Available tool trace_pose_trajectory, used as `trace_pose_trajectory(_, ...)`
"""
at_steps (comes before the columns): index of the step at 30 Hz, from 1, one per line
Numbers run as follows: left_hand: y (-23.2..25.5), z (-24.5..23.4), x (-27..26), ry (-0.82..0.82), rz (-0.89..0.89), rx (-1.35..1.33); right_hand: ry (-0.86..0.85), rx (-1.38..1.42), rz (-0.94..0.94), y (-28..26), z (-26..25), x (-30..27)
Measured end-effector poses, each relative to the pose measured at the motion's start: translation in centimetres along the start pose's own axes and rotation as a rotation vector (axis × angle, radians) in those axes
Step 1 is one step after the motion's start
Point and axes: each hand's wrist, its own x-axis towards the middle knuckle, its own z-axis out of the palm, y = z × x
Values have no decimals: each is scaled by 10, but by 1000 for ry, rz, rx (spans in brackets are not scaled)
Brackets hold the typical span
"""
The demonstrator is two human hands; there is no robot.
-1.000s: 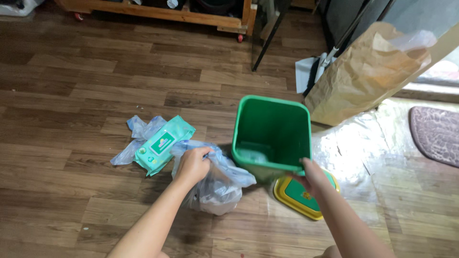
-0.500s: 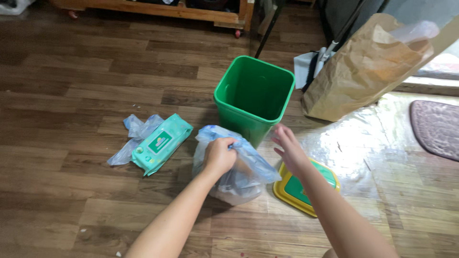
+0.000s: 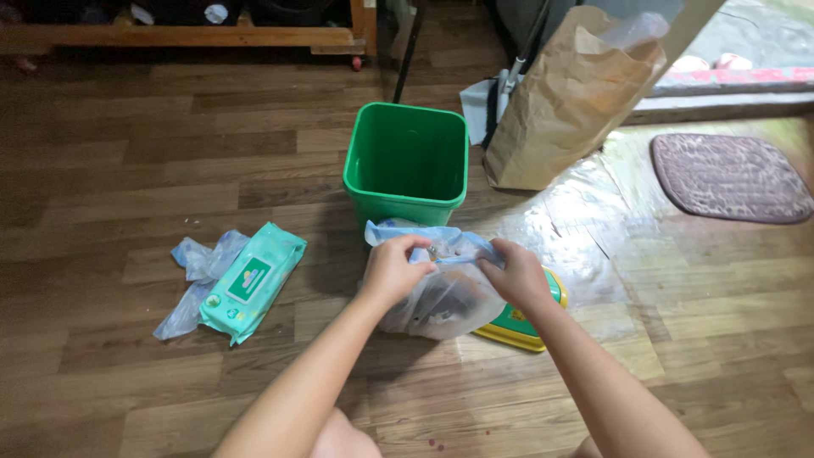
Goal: The person removes a full trash bag from a green bin, ties it shut, and sets it aside. Then the person takes a wet wipe from a package and wipes the yellow and green bin lid on both sides and inside, finishing with the lid placed back on the bin.
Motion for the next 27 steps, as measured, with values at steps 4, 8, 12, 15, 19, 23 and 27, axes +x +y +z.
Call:
trace_pose_trajectory(4, 6, -30, -1, 47, -85, -154, 33, -47, 114, 5, -11, 4)
trace_pose_trajectory(8, 13, -47, 3, 134, -97, -240, 6, -87, 186, -3, -31, 9)
trace_pose_trajectory(12, 15, -55, 3, 163, -127, -441, 316, -33, -371, -33, -28, -3)
trace_pose_trajectory(15, 17, -50, -1, 197, -173, -556, 88, 54, -401, -64, -13, -15)
trace_pose_trajectory(19, 9, -42, -9, 220, -143, -631, -210, 123, -445, -87, 15, -12)
trace_pose_trajectory(23, -6, -52, -23, 322, -50, -536, -383, 223, -264, -78, 25, -6)
trace_pose_trajectory(27, 0, -58, -49, 394, -239, -190, -527, 429, -256, -57, 11, -6)
